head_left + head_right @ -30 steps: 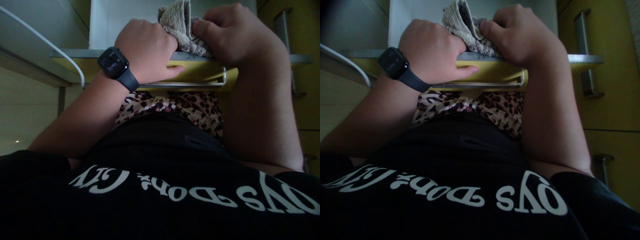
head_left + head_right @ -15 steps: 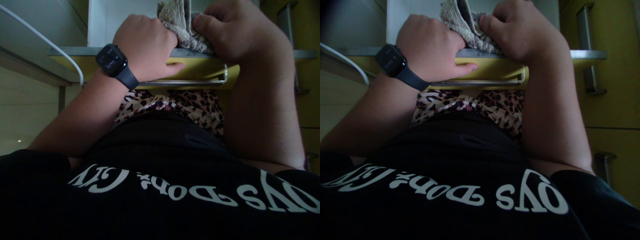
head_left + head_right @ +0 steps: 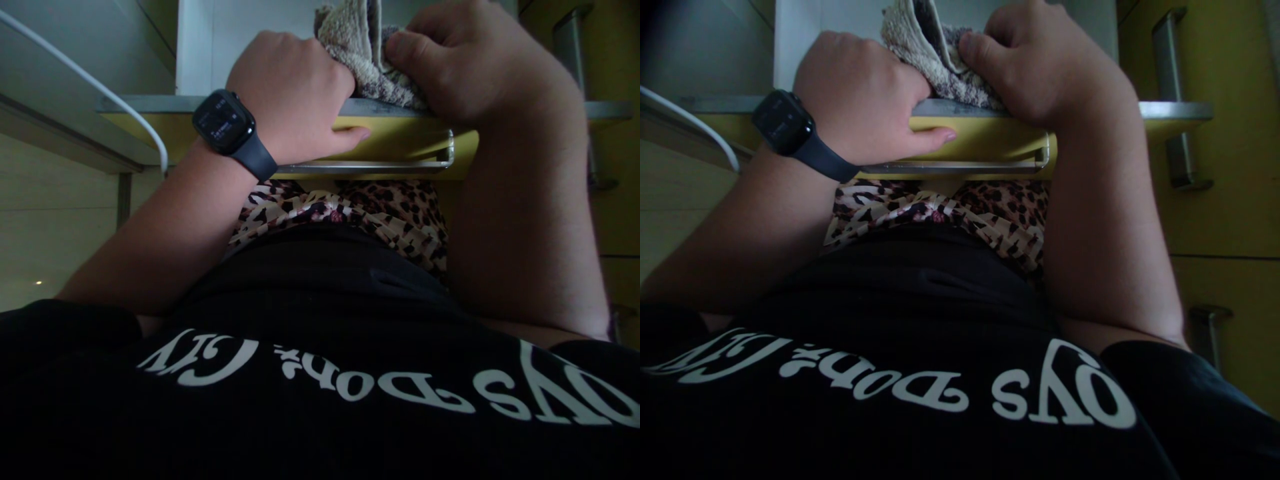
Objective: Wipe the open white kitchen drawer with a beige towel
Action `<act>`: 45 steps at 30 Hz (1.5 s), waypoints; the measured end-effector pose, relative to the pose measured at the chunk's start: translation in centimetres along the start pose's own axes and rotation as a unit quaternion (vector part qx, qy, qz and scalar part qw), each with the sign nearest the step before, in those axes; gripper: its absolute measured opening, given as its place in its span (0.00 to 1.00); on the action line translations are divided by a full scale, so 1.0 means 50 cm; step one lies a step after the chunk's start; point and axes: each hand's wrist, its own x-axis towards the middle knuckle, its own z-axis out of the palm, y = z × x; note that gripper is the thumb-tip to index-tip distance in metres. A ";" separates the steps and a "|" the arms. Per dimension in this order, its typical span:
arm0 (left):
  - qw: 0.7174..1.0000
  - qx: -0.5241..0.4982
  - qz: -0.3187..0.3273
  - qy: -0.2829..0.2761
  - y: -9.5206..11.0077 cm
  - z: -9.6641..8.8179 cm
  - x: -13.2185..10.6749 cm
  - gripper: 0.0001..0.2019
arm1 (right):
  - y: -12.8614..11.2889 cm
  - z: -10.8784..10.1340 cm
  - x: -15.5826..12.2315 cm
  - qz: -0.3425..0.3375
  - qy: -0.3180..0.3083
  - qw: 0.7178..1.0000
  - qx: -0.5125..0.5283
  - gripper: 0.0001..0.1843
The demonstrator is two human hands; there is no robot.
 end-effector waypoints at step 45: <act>1.000 0.005 -0.005 0.003 0.001 0.001 -0.001 0.38 | 0.000 -0.001 0.001 -0.001 -0.003 1.000 0.007 0.22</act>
